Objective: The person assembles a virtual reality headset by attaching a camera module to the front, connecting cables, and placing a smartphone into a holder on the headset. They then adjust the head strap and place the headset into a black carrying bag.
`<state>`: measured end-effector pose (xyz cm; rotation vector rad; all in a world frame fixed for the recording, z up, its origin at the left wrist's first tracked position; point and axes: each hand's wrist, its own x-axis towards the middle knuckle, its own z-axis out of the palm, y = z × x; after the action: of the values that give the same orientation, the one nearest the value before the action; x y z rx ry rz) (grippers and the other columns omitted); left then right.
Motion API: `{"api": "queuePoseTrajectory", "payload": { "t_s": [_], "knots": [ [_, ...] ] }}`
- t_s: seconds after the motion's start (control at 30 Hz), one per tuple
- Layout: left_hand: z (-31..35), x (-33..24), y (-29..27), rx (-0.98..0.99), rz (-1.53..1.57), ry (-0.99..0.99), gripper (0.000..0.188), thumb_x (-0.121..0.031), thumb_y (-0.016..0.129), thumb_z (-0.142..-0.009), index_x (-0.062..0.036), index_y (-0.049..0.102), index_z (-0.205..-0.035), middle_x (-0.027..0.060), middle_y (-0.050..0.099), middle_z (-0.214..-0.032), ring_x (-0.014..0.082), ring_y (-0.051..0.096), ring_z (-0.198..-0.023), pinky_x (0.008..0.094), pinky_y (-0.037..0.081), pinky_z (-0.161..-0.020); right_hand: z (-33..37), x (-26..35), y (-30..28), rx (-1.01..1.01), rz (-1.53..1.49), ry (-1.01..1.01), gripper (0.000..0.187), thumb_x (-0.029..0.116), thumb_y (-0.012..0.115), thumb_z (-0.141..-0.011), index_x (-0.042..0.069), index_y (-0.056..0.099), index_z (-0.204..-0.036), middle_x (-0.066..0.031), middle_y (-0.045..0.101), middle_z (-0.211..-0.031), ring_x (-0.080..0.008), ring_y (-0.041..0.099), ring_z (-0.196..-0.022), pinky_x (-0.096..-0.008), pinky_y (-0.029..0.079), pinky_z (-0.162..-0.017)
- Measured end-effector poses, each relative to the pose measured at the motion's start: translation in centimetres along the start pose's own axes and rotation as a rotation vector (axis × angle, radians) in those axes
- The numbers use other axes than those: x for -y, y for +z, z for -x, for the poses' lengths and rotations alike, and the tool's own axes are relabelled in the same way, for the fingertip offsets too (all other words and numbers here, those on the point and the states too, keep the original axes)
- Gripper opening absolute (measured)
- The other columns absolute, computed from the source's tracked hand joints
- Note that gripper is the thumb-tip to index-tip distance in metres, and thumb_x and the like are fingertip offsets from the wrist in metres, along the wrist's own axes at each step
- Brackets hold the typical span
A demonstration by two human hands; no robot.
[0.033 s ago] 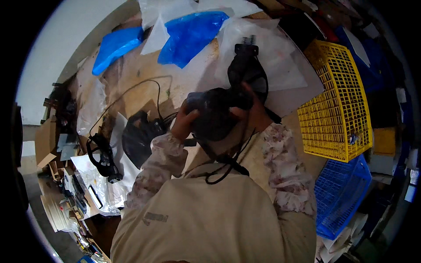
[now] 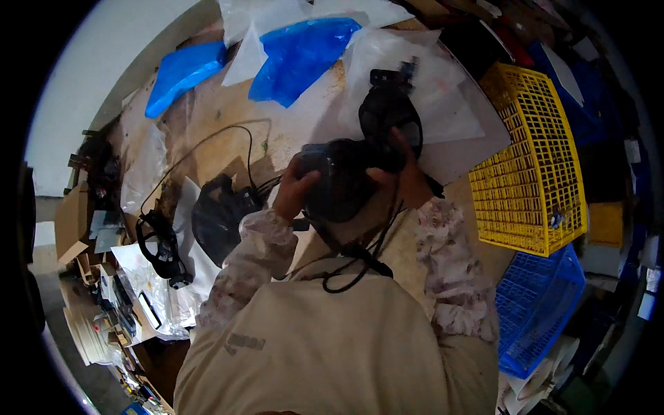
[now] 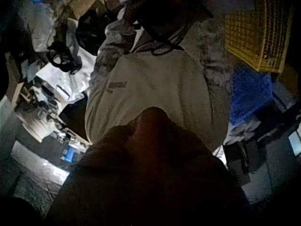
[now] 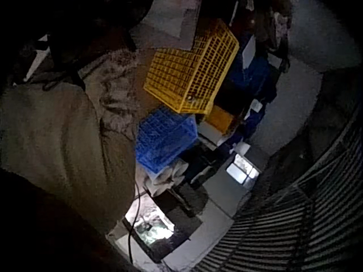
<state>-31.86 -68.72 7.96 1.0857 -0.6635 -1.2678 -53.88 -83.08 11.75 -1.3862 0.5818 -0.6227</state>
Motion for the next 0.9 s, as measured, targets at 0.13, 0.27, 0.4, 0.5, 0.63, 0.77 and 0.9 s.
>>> {"api": "queuePoseTrajectory", "payload": {
  "t_s": [0.13,0.27,0.4,0.5,0.63,0.77,0.9],
  "knots": [
    [-2.4,1.0,2.1,0.083,-0.604,-0.113,0.072,-0.034,0.073,-0.079,-0.0022,0.041,-0.136,0.0133,0.059,-0.121,0.0228,0.057,-0.110,0.0329,0.042,-0.097,1.8,0.7,-4.5,-0.072,0.493,-0.209,0.094,0.015,0.080,-0.072,0.000,0.021,-0.145,-0.0128,0.043,-0.133,-0.0238,0.045,-0.123,-0.0359,0.038,-0.103],
    [-3.6,1.0,3.0,0.288,-0.686,-0.338,0.074,-0.036,0.070,-0.082,-0.0032,0.038,-0.140,0.0153,0.055,-0.128,0.0237,0.052,-0.117,0.0325,0.039,-0.100,4.2,-0.4,-5.5,-0.142,0.440,-0.119,0.100,0.019,0.083,-0.068,0.000,0.022,-0.144,-0.0131,0.044,-0.133,-0.0244,0.044,-0.124,-0.0362,0.036,-0.104],
    [-6.3,3.7,1.8,0.447,-0.616,-0.423,0.082,-0.042,0.067,-0.082,-0.0043,0.030,-0.145,0.0188,0.043,-0.140,0.0280,0.041,-0.128,0.0340,0.032,-0.106,4.6,-1.8,-6.3,-0.141,0.284,-0.128,0.102,0.021,0.085,-0.066,0.001,0.023,-0.144,-0.0135,0.045,-0.134,-0.0235,0.045,-0.124,-0.0354,0.038,-0.103],
    [-9.2,7.6,-0.3,0.505,-0.758,-0.425,0.078,-0.039,0.062,-0.087,-0.0024,0.025,-0.146,0.0190,0.031,-0.147,0.0291,0.030,-0.136,0.0352,0.026,-0.110,4.8,-2.2,-6.3,-0.157,0.379,-0.126,0.101,0.021,0.085,-0.066,0.003,0.025,-0.144,-0.0129,0.046,-0.133,-0.0222,0.047,-0.121,-0.0344,0.041,-0.099],
    [-9.6,9.3,0.3,0.446,-0.788,-0.262,0.081,-0.035,0.064,-0.087,-0.0033,0.019,-0.147,0.0184,0.026,-0.150,0.0292,0.026,-0.138,0.0364,0.025,-0.112,4.9,-0.3,-5.2,-0.186,0.322,-0.141,0.097,0.023,0.085,-0.066,0.004,0.029,-0.143,-0.0104,0.048,-0.128,-0.0198,0.050,-0.113,-0.0332,0.043,-0.096],
    [-8.4,9.0,1.0,0.316,-0.633,-0.172,0.079,-0.033,0.067,-0.086,-0.0041,0.024,-0.145,0.0187,0.033,-0.146,0.0300,0.031,-0.136,0.0388,0.027,-0.110,5.2,0.1,-5.9,-0.168,0.353,-0.152,0.094,0.022,0.084,-0.067,0.005,0.031,-0.142,-0.0088,0.049,-0.125,-0.0187,0.051,-0.111,-0.0333,0.043,-0.096],
    [-7.6,9.5,1.6,0.168,-0.639,-0.086,0.080,-0.039,0.069,-0.082,-0.0042,0.030,-0.143,0.0201,0.044,-0.138,0.0307,0.036,-0.133,0.0413,0.027,-0.110,5.1,-0.1,-5.3,-0.140,0.280,-0.146,0.095,0.021,0.084,-0.069,0.005,0.028,-0.144,-0.0093,0.047,-0.130,-0.0205,0.048,-0.117,-0.0348,0.040,-0.100]
  ]
}}
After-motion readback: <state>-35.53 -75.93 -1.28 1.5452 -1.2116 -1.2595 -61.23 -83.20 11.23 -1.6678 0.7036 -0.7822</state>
